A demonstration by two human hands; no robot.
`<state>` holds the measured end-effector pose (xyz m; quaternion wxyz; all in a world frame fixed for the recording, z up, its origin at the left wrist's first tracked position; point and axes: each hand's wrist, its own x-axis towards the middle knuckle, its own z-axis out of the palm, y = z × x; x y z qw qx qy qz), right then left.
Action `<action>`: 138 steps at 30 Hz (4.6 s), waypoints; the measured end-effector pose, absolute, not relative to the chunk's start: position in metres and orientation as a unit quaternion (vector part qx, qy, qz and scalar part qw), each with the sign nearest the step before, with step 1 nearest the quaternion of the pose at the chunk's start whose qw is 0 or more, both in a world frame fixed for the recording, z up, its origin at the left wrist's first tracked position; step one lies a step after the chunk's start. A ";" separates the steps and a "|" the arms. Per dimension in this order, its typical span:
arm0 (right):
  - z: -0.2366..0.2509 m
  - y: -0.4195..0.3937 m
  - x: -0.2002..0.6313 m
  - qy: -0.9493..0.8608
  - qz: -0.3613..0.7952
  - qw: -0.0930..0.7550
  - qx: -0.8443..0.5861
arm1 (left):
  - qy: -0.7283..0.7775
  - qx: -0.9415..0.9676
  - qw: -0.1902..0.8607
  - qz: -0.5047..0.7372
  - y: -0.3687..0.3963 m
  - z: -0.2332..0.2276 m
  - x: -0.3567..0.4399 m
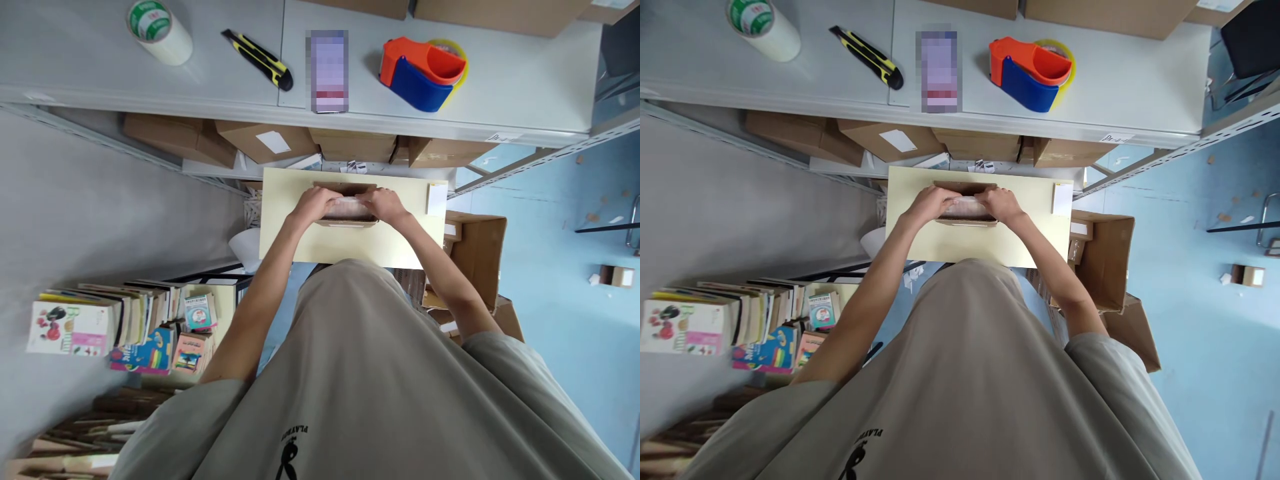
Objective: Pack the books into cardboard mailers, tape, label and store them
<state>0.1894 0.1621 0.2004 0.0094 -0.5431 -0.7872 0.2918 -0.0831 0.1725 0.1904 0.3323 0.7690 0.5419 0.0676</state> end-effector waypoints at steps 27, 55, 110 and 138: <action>0.148 0.068 0.233 -0.675 0.389 0.238 -0.580 | 0.602 0.670 0.365 0.236 0.047 0.146 -0.119; 0.118 0.103 0.222 -0.696 0.332 0.118 -0.626 | 0.662 0.592 0.340 0.309 0.089 0.086 -0.098; 0.291 0.193 0.223 -0.664 0.329 0.356 -0.569 | 0.426 0.601 0.429 0.522 0.152 0.284 -0.007; 0.275 0.079 0.124 -0.717 0.504 0.055 -0.478 | 0.509 0.407 0.606 0.456 0.088 0.217 -0.162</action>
